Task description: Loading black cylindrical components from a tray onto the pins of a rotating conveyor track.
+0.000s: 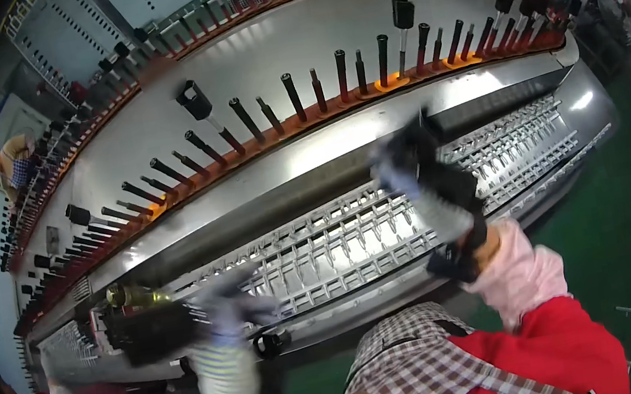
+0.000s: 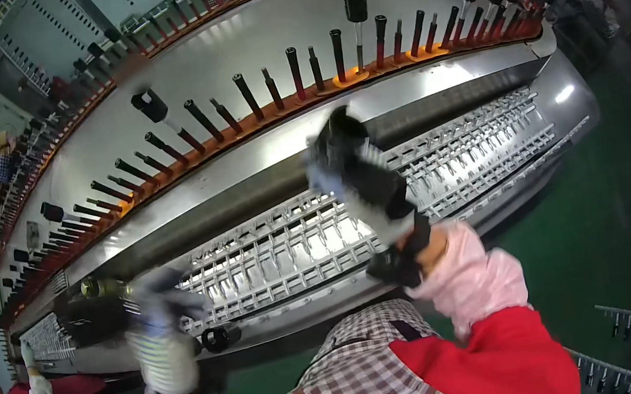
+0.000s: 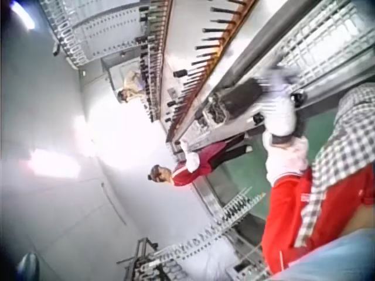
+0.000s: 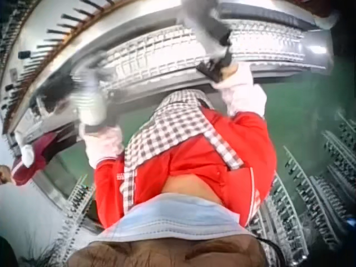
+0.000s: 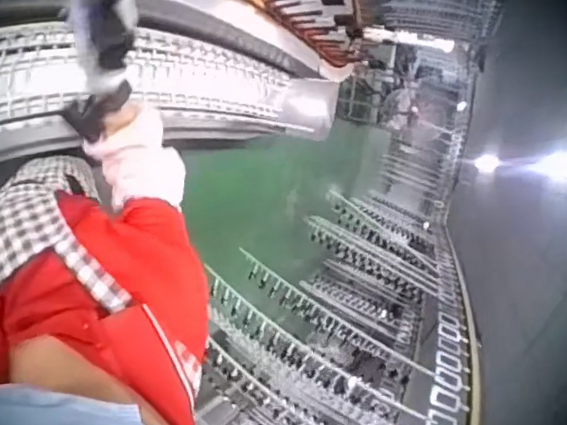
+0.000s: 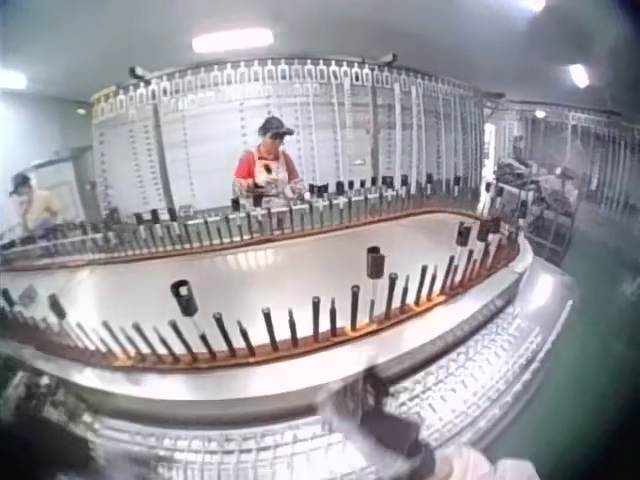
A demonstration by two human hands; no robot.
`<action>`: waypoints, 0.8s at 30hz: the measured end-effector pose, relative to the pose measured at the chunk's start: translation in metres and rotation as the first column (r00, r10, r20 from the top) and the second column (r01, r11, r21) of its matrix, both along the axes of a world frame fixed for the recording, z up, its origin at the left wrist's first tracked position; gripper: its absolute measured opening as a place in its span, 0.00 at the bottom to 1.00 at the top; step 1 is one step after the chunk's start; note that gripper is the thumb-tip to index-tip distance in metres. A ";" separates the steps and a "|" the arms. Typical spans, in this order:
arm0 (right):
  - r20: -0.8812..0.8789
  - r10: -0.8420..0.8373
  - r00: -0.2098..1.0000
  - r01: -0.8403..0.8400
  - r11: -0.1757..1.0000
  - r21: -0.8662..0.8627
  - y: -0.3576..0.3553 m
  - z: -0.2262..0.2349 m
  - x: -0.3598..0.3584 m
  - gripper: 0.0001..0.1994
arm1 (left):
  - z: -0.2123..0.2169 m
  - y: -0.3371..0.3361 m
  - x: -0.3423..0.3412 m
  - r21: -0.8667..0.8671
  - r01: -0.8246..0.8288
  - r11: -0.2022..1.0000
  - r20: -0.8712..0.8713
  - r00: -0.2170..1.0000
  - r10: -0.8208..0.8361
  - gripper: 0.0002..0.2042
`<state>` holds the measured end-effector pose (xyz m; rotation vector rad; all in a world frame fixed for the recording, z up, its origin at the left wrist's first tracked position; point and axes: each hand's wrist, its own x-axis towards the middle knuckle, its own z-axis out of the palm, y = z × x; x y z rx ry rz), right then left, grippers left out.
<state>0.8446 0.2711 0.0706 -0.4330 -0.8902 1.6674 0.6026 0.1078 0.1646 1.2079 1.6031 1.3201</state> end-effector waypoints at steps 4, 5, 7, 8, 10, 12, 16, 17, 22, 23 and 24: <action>0.136 0.159 0.978 -0.092 0.912 -0.399 -0.110 -0.064 -0.019 0.17 | -0.099 -0.062 0.046 -0.163 0.043 0.986 0.291 0.957 0.006 0.21; -0.064 0.189 0.980 -0.199 0.904 -0.379 -0.131 -0.072 -0.022 0.17 | -0.131 -0.070 0.042 -0.147 0.037 0.988 0.316 0.949 0.011 0.20; -0.100 0.185 0.978 -0.210 0.834 -0.511 -0.149 -0.098 -0.026 0.17 | -0.178 -0.071 0.039 -0.095 0.074 0.993 0.347 0.937 -0.037 0.19; -0.103 0.183 0.978 -0.210 0.840 -0.500 -0.158 -0.110 -0.029 0.17 | -0.193 -0.068 0.043 -0.054 0.036 0.998 0.320 0.947 -0.017 0.19; -0.148 0.272 0.951 -0.308 0.792 -0.527 -0.165 -0.132 -0.031 0.15 | -0.220 -0.063 0.041 -0.025 0.031 0.999 0.381 0.924 -0.019 0.19; -0.114 0.280 0.953 -0.302 0.879 -0.369 -0.169 -0.141 -0.035 0.14 | -0.226 -0.066 0.034 -0.055 -0.003 0.998 0.506 0.862 0.030 0.18; -0.073 0.015 0.997 -0.037 0.948 -0.315 -0.163 -0.182 -0.013 0.13 | -0.229 -0.072 0.043 -0.199 -0.005 0.980 0.423 0.901 0.091 0.15; -0.184 0.029 0.982 -0.052 0.991 -0.122 -0.154 -0.187 -0.012 0.13 | -0.219 -0.072 0.049 -0.156 -0.045 0.987 0.464 0.878 0.113 0.14; 0.439 0.019 0.898 0.004 0.999 -0.050 -0.147 -0.197 -0.024 0.08 | -0.253 -0.049 0.029 -0.081 0.068 0.994 0.716 0.698 0.011 0.08; 0.523 -0.022 0.852 0.040 0.999 -0.025 -0.132 -0.224 -0.017 0.07 | -0.263 -0.043 0.037 -0.059 -0.003 0.998 0.776 0.629 0.048 0.07; 0.444 -0.019 0.896 0.086 0.988 -0.132 -0.138 -0.205 -0.019 0.04 | -0.250 -0.039 0.043 -0.146 0.000 0.989 0.460 0.885 0.068 0.09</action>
